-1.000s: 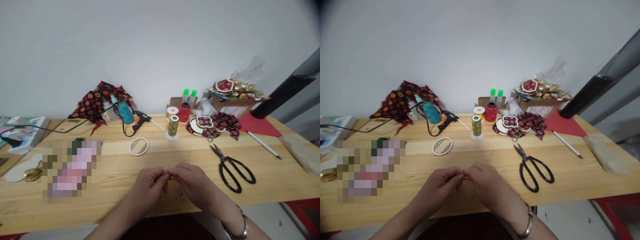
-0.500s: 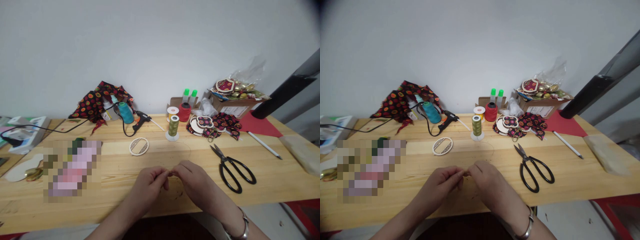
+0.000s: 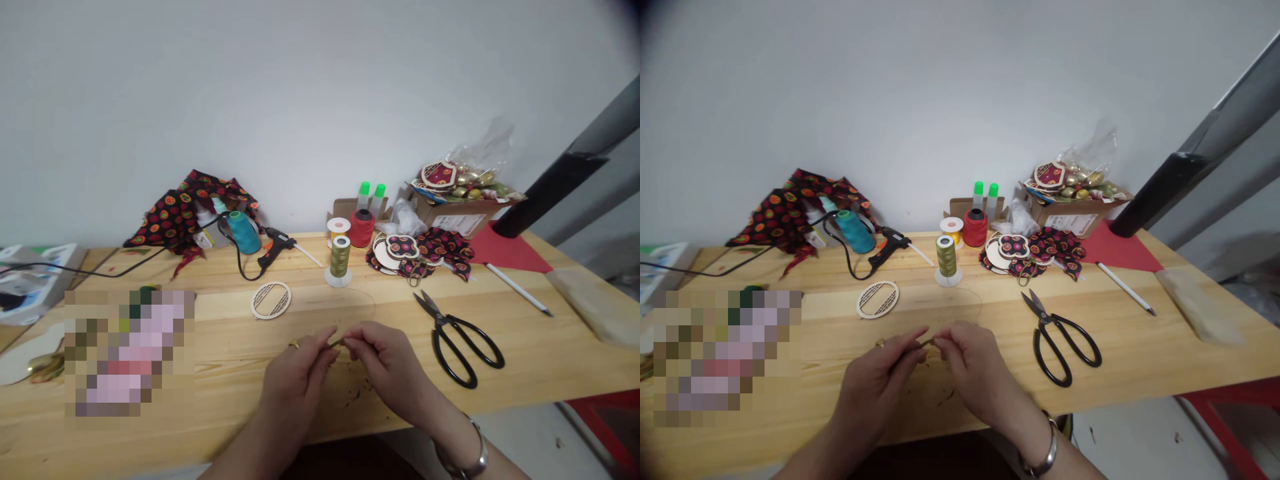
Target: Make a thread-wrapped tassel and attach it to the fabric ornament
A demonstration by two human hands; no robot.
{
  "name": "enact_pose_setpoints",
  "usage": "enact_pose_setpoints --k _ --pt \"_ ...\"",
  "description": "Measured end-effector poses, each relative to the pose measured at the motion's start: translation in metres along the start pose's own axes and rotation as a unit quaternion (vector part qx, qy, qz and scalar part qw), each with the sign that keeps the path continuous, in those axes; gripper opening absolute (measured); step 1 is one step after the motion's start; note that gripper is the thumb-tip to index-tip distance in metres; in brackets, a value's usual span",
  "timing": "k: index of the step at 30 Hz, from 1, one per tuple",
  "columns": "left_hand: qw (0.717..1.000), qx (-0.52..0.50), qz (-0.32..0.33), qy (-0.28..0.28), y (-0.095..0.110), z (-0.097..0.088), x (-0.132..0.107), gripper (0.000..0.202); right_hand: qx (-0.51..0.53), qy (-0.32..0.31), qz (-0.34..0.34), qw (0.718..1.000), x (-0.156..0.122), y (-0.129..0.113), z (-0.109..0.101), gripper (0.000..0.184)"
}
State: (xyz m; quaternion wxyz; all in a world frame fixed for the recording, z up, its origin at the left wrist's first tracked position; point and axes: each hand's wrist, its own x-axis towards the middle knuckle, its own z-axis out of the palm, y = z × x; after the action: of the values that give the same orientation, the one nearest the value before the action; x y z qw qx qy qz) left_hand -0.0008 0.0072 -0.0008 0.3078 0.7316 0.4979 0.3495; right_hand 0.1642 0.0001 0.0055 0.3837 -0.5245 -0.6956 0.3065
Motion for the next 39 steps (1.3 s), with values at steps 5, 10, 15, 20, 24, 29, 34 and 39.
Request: enact_pose_setpoints --k 5,10,15,20,24,29,34,39 --pt "0.983 0.100 0.155 0.010 -0.011 0.003 -0.001 0.031 -0.011 -0.006 0.003 1.000 -0.001 0.000 0.000 0.020" --pt "0.942 0.241 0.230 0.031 -0.014 0.001 -0.001 0.030 -0.043 -0.009 -0.016 0.999 -0.003 0.001 0.000 0.016" --pt "0.920 0.296 0.253 0.033 -0.015 0.002 0.003 0.027 -0.077 -0.031 -0.017 0.996 -0.003 0.001 0.002 0.018" --pt "0.921 0.298 0.249 0.040 -0.017 0.004 0.004 0.026 -0.097 -0.050 -0.013 0.994 -0.001 0.001 0.002 0.020" --pt "0.903 0.325 0.276 0.043 -0.018 0.003 0.003 0.028 -0.109 -0.071 -0.014 0.991 -0.002 0.000 0.002 0.021" --pt "0.890 0.330 0.312 0.025 -0.022 0.000 0.006 0.031 -0.143 -0.068 -0.002 0.987 -0.004 0.005 0.006 0.022" --pt "0.888 0.325 0.325 -0.011 -0.026 -0.001 0.007 0.031 -0.144 -0.079 -0.006 0.986 -0.006 0.012 0.011 0.025" --pt "0.901 0.324 0.287 -0.025 -0.027 -0.003 0.006 0.028 -0.110 -0.076 -0.007 0.991 -0.003 0.014 0.007 0.023"
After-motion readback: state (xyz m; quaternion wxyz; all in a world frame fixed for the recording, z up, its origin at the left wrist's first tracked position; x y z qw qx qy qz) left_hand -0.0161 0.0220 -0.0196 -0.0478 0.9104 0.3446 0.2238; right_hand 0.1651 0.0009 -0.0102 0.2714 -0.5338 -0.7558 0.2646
